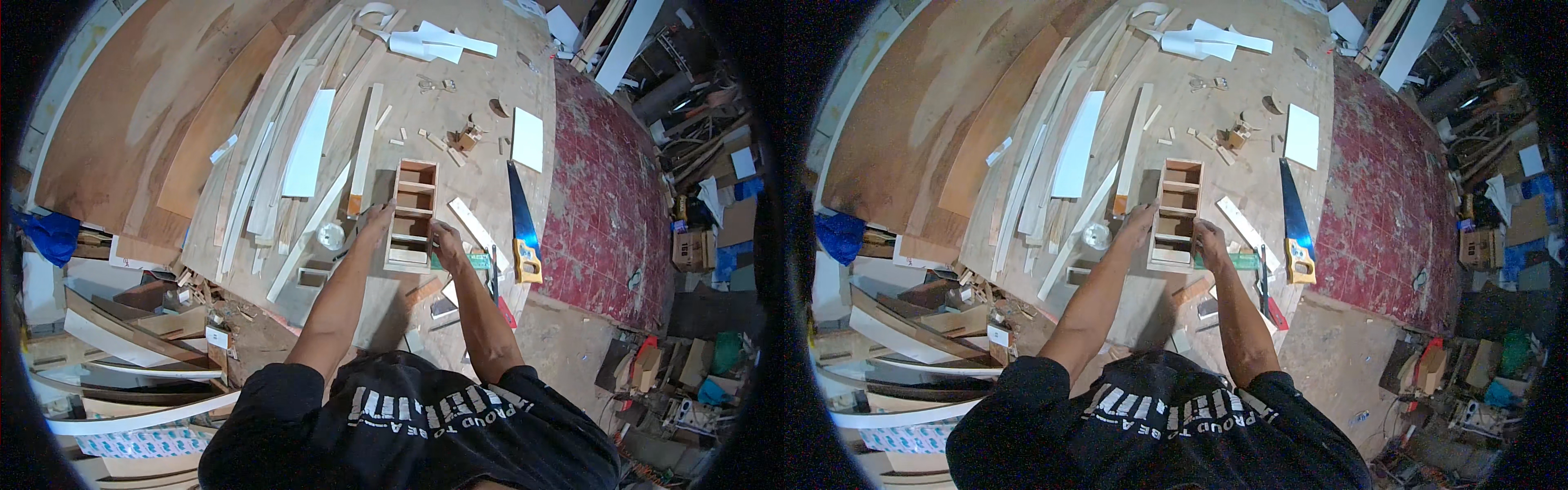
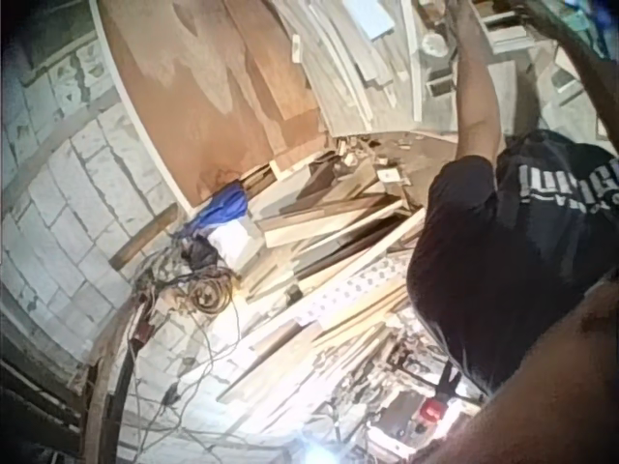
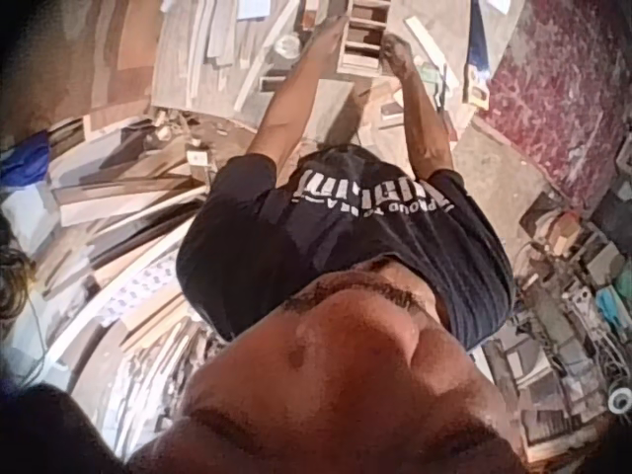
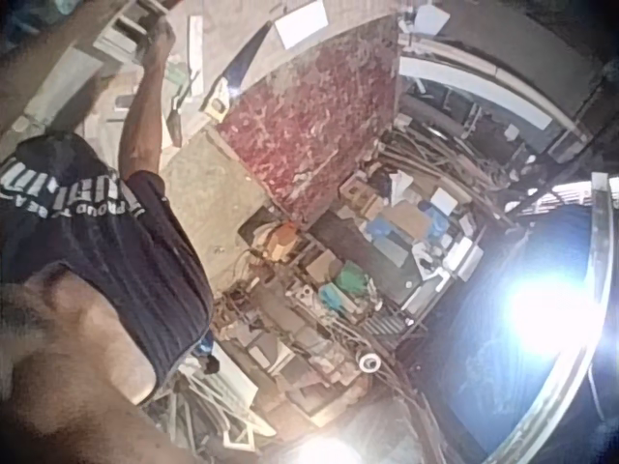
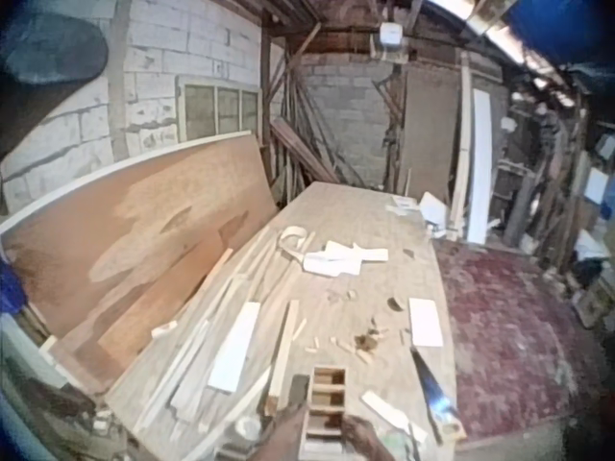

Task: Assembling a small wooden storage unit or box with internal dividers.

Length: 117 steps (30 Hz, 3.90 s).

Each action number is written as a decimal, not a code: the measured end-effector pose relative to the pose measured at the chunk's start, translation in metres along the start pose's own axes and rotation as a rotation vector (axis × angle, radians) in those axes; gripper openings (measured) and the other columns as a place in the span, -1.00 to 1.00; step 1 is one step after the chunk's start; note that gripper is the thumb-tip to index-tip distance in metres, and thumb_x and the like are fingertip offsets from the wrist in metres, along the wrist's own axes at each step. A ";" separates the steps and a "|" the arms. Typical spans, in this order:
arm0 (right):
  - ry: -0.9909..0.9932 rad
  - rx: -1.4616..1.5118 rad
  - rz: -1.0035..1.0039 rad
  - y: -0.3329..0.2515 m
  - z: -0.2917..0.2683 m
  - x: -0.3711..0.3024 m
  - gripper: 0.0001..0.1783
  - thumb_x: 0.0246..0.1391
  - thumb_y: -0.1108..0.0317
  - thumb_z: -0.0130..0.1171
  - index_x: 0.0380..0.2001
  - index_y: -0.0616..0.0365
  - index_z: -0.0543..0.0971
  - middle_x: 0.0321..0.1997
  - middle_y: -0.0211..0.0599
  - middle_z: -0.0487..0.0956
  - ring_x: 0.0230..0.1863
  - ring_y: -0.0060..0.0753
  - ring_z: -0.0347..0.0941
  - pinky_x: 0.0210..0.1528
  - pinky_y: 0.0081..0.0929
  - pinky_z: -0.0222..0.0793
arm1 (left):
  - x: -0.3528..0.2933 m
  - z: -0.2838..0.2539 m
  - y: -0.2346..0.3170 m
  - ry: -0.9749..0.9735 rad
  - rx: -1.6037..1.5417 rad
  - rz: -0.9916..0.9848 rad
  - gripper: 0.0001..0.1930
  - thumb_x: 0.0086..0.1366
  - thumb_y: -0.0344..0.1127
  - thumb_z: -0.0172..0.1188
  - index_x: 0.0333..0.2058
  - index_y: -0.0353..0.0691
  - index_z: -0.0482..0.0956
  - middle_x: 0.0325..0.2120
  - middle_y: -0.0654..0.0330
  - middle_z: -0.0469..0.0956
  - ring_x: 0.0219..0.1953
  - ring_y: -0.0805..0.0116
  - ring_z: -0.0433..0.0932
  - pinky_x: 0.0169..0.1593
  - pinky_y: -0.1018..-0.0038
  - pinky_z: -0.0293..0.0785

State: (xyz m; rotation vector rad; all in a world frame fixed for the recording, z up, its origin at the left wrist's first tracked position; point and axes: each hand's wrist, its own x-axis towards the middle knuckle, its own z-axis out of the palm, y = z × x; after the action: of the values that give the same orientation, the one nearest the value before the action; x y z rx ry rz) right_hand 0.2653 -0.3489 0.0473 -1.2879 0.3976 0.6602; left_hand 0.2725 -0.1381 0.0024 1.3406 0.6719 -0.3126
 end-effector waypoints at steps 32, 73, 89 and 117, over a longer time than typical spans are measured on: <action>0.242 -0.688 -0.591 0.074 -0.061 -0.053 -0.58 0.14 0.39 0.20 0.04 0.40 0.52 -0.06 0.02 0.61 -0.21 -0.24 0.60 -0.26 -0.40 0.52 | -0.199 -0.021 -0.093 0.218 0.565 0.385 -0.70 0.26 -0.32 0.20 -0.08 -0.33 0.60 -0.25 -0.13 0.65 -0.16 0.02 0.66 -0.05 0.26 0.54; -0.774 -0.932 -0.297 -0.114 0.038 0.021 -0.68 0.16 0.56 0.06 -0.03 0.25 0.61 -0.50 -0.49 0.48 -0.64 -0.72 0.22 -0.66 -0.63 0.12 | -0.317 -0.081 -0.124 0.199 0.429 0.293 -0.65 0.33 -0.31 0.19 0.03 -0.36 0.54 -0.11 -0.07 0.62 -0.09 0.14 0.63 -0.05 0.34 0.58; -0.776 -1.191 -0.471 -0.034 0.131 -0.184 -0.67 0.14 0.43 0.27 0.00 0.15 0.63 -0.15 -0.23 0.69 -0.24 -0.47 0.54 -0.20 -0.45 0.47 | -0.285 -0.053 -0.072 0.048 -0.746 0.196 -0.17 0.21 -0.31 0.40 0.36 -0.02 0.11 0.17 0.27 0.31 0.12 0.30 0.42 0.05 0.23 0.53; -0.958 -1.245 -0.736 0.081 0.157 -0.157 -0.29 -0.16 0.38 0.41 0.14 0.16 0.42 0.14 -0.08 0.48 0.13 0.03 0.46 0.18 -0.22 0.43 | -0.329 -0.164 -0.115 0.280 0.471 0.581 -0.29 -0.08 -0.45 0.42 0.12 -0.26 0.40 0.03 0.02 0.50 0.12 0.10 0.47 0.19 0.27 0.40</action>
State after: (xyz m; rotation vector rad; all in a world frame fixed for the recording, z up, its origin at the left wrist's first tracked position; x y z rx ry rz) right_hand 0.0803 -0.2223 0.1230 -1.8633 -1.4276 0.7939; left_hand -0.0922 -0.0608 0.0998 1.9857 0.4173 0.2072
